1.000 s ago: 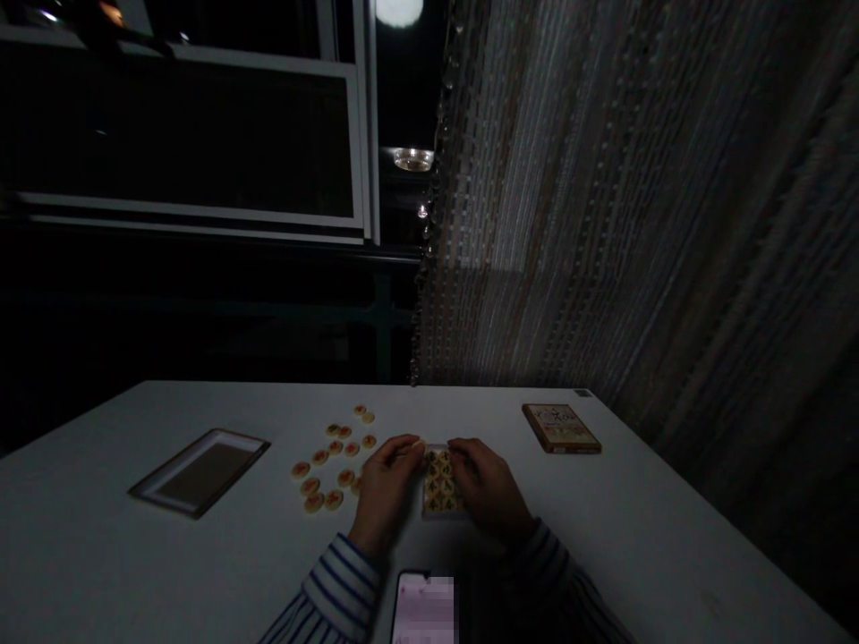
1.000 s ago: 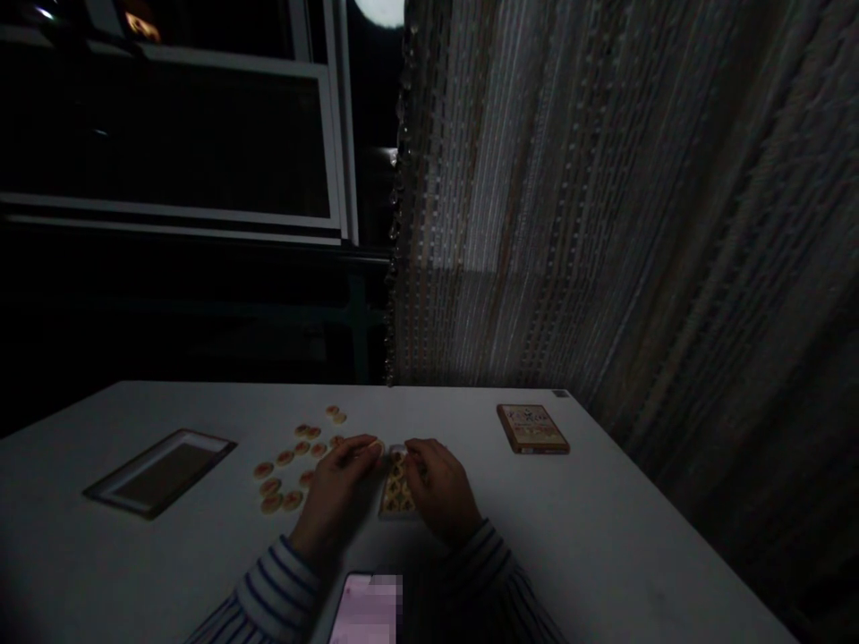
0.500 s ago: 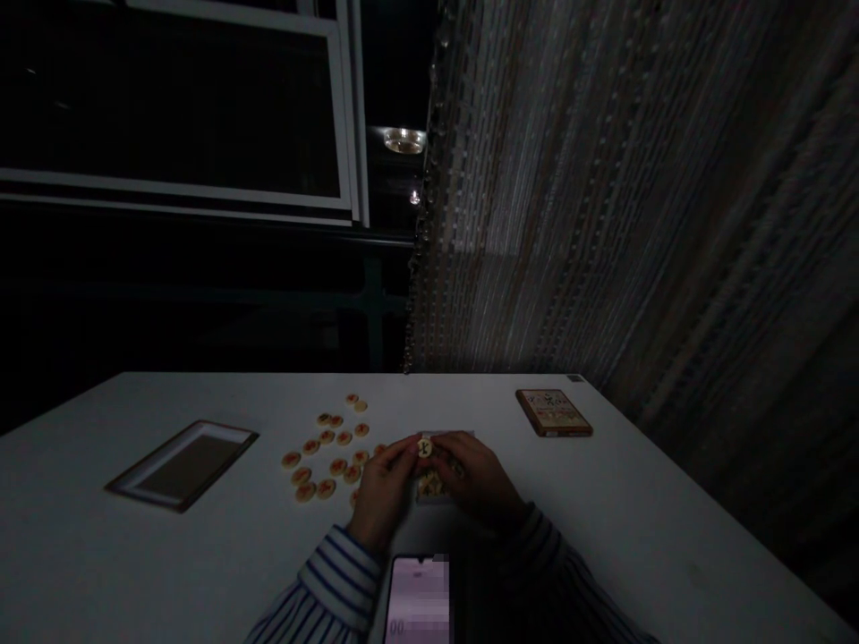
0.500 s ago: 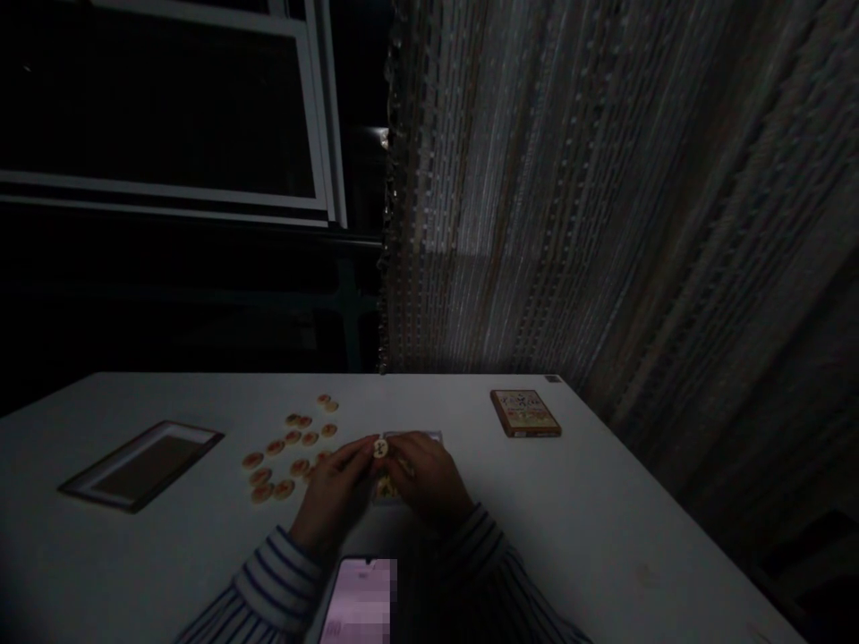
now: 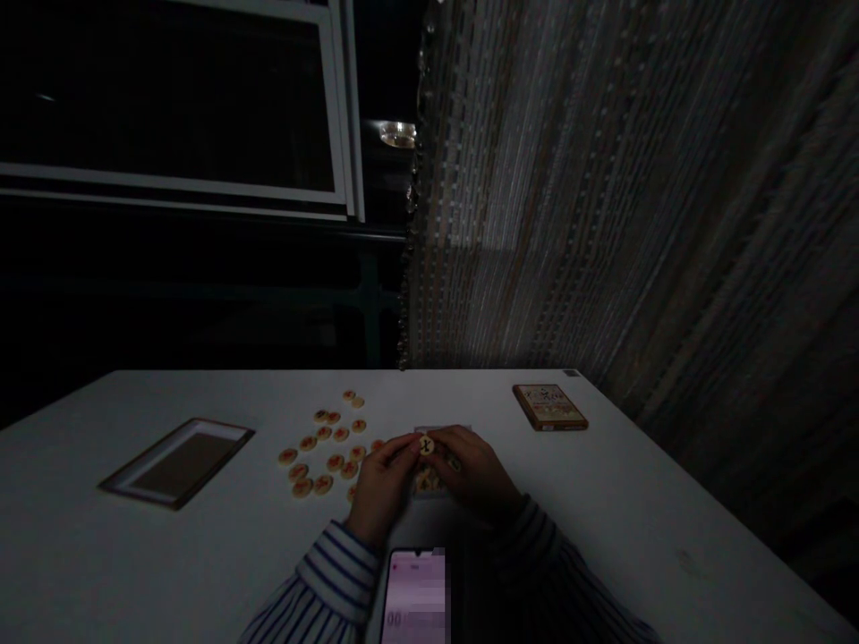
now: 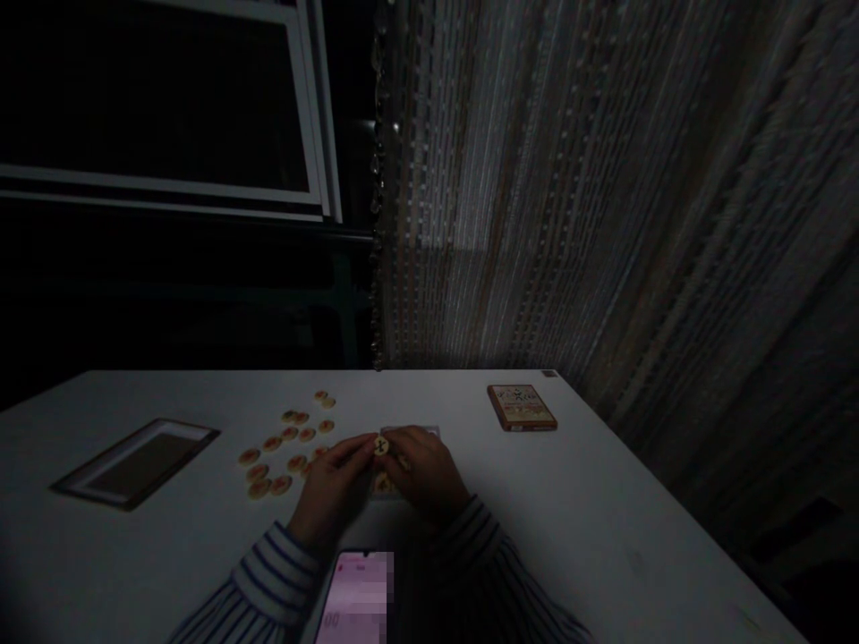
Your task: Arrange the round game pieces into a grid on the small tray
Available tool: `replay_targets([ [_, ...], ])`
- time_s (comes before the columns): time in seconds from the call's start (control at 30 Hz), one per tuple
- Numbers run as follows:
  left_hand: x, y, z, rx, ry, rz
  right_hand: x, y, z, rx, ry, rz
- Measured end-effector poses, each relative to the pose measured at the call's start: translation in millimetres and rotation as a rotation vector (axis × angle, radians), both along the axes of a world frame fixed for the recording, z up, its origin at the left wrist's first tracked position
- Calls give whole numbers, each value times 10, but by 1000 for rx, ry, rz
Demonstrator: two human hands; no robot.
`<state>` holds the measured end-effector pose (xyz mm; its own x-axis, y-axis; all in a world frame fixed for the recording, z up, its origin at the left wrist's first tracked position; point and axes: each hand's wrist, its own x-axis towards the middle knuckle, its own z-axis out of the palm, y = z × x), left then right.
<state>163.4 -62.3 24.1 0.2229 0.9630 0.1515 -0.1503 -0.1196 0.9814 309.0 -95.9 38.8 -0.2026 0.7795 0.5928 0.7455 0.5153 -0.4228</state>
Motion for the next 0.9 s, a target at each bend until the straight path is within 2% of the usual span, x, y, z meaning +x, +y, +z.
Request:
replay_targets([
  [0.43, 0, 16, -5, 0, 21, 30, 32, -7, 124, 15, -183, -41],
  [0.63, -25, 68, -60, 100, 239, 166, 256, 42, 114, -39, -146, -122],
  [0.9, -33, 65, -122, 150, 388, 132, 466, 116, 58, -112, -50, -213],
])
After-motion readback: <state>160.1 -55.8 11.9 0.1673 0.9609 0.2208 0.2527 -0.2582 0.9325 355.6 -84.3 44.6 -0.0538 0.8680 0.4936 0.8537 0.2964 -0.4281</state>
